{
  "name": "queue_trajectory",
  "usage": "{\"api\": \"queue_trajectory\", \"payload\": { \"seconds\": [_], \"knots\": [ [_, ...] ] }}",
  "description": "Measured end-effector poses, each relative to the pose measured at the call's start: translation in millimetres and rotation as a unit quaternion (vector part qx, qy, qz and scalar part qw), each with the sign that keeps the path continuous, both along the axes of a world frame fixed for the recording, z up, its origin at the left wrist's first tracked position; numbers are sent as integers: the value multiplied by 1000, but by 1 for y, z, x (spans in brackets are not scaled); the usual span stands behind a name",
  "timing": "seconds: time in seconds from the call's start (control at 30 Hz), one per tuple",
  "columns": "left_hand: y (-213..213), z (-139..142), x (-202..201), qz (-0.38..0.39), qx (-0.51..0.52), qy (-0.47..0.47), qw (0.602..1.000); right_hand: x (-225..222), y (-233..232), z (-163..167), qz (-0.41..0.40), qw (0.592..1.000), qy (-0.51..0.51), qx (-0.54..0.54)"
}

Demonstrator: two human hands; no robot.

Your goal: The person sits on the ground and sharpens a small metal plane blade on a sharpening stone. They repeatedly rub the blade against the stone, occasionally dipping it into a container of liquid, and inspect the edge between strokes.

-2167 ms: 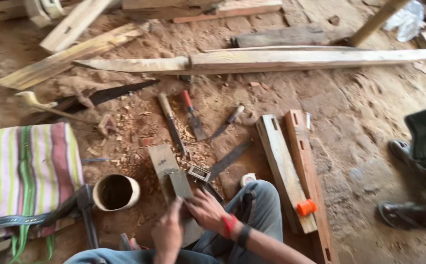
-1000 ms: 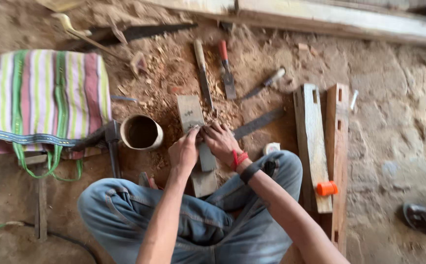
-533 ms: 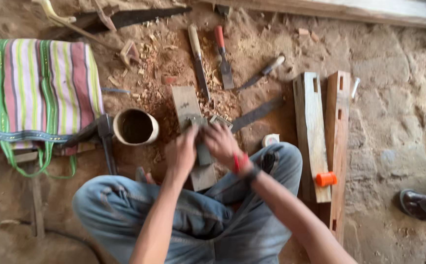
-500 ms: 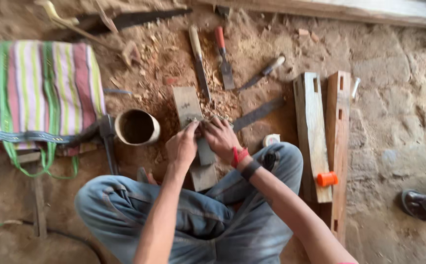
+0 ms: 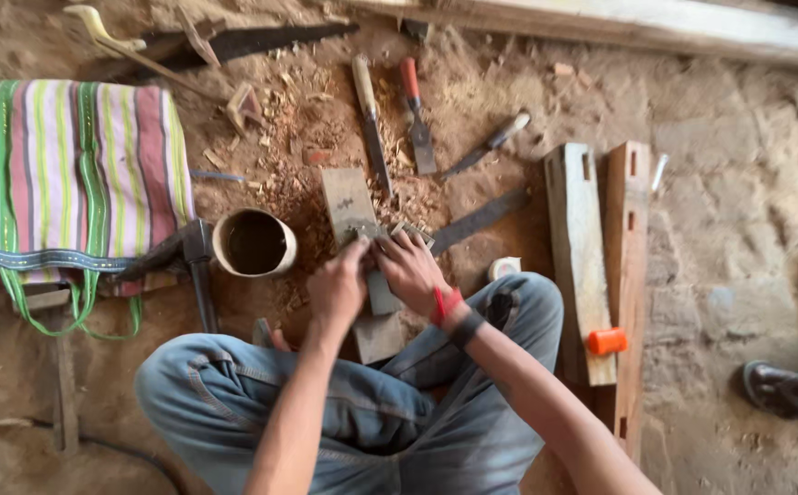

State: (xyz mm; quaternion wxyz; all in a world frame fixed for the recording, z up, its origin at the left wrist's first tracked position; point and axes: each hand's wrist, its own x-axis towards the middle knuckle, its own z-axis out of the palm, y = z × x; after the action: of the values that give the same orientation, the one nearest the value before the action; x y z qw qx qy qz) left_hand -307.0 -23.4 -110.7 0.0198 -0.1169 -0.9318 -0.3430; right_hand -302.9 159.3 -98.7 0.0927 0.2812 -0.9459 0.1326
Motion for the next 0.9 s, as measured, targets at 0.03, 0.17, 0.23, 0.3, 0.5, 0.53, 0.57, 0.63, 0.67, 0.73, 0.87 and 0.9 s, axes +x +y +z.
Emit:
{"api": "queue_trajectory", "payload": {
  "seconds": [0.03, 0.17, 0.23, 0.3, 0.5, 0.53, 0.57, 0.63, 0.67, 0.73, 0.87, 0.9],
  "knots": [
    [-1, 2, -12, 10, -18, -28, 999, -17, 0, 6, -3, 1000, -22, 8],
    [-2, -1, 8, -1, 52, 72, 996, -3, -9, 32, 43, 976, 35, 209],
    [-7, -12, 37, -30, 83, 78, 993, 27, -12, 40, 54, 977, 50, 202],
    [1, -28, 48, -46, 73, 45, 995, 66, -18, 47, -28, 982, -32, 185],
    [25, -25, -45, -45, -82, -93, 991, 15, -10, 93, -39, 997, 66, -14],
    [17, -17, -55, -37, -102, -112, 988, 6, -13, 108, -35, 997, 70, -8],
    [6, -3, -61, -31, -117, -126, 985, -1, -26, 121, -32, 997, 72, -4],
    [-9, 6, -57, -26, -110, -123, 986, 3, -41, 131, -35, 997, 59, 22],
    [-16, 9, -51, -28, -99, -116, 988, 15, -53, 137, -40, 997, 46, 40],
    [-27, 9, -33, -32, -69, -100, 992, 43, -67, 141, -41, 997, 48, 35],
    [-42, 9, -18, -54, -18, -61, 996, 75, -84, 133, -32, 999, 17, -22],
    [-45, 12, -24, -55, -20, -59, 997, 68, -85, 131, -36, 999, 22, 4]
  ]
}}
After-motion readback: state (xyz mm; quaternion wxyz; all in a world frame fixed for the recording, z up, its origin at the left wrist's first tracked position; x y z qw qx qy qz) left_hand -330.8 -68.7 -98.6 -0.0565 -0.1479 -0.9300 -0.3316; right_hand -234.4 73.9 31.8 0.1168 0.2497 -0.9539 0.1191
